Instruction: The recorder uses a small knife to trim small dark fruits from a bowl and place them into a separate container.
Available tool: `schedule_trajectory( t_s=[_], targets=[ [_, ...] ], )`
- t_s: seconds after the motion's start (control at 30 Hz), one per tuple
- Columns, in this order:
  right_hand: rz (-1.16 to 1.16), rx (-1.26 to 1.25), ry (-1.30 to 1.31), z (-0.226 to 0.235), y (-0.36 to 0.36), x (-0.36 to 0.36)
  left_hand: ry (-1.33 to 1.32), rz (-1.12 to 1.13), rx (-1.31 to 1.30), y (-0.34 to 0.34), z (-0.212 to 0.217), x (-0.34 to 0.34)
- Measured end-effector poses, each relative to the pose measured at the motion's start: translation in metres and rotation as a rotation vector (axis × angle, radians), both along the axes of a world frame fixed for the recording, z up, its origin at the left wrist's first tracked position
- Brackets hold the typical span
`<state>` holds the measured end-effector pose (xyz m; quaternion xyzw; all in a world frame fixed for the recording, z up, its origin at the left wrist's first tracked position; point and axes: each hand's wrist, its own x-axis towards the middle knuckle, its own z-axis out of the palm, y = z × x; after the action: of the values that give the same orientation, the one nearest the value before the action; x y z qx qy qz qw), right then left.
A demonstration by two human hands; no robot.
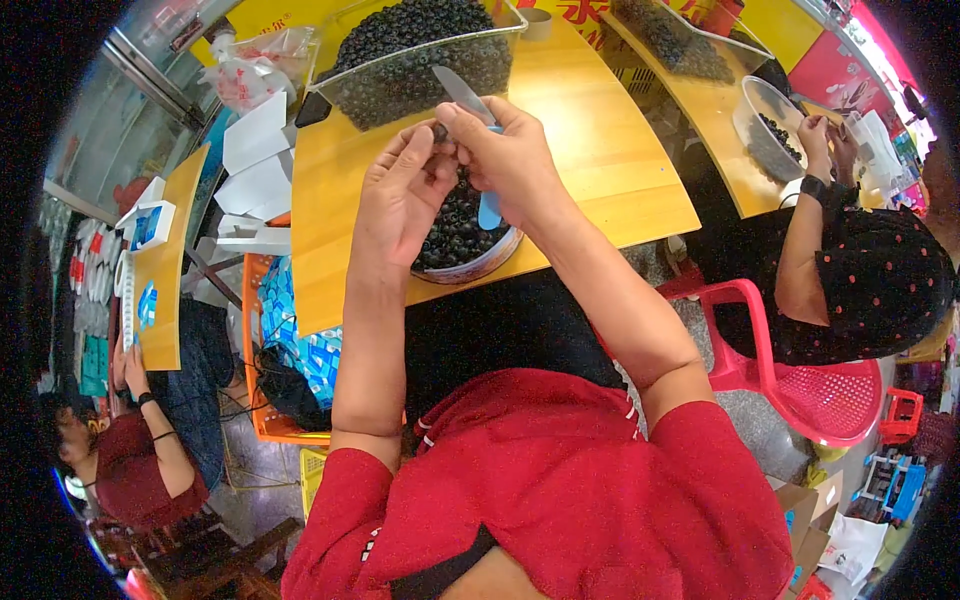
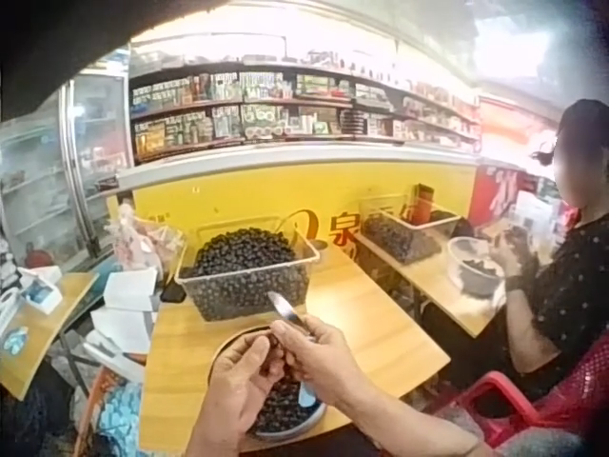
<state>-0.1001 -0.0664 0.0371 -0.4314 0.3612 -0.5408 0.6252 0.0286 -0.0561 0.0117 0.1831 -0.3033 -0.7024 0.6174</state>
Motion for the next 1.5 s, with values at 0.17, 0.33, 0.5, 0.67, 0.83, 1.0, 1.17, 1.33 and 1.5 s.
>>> schedule_trajectory(
  t_s=[0.17,0.33,0.5,0.67,0.83,1.0,1.17,1.33,1.5],
  targets=[
    [0.002,-0.015,0.018,-0.002,0.002,0.002,-0.083,0.02,-0.09,-0.003,-0.003,0.002],
    [0.054,-0.117,0.062,0.004,0.008,-0.002,-0.049,-0.022,-0.107,-0.005,-0.004,0.008],
    [0.001,-0.287,0.301,0.013,0.021,-0.006,-0.025,-0.05,-0.103,-0.004,-0.003,0.01],
    [0.044,-0.293,0.447,0.011,0.022,-0.013,0.1,-0.11,-0.091,-0.007,-0.007,0.016],
    [0.159,-0.294,0.43,0.013,0.02,-0.018,0.06,-0.084,-0.07,-0.007,-0.008,0.015],
    [0.247,-0.254,0.44,0.013,0.013,-0.019,0.01,-0.091,-0.086,-0.01,-0.012,0.019],
    [0.334,-0.207,0.407,0.005,0.003,-0.028,-0.044,-0.102,-0.136,-0.012,-0.016,0.025],
    [0.313,-0.091,0.288,0.001,-0.003,-0.032,-0.088,-0.135,-0.129,-0.013,-0.014,0.026],
    [0.359,-0.136,0.259,0.003,-0.002,-0.033,-0.136,-0.11,-0.092,-0.01,-0.009,0.024]
  ],
)
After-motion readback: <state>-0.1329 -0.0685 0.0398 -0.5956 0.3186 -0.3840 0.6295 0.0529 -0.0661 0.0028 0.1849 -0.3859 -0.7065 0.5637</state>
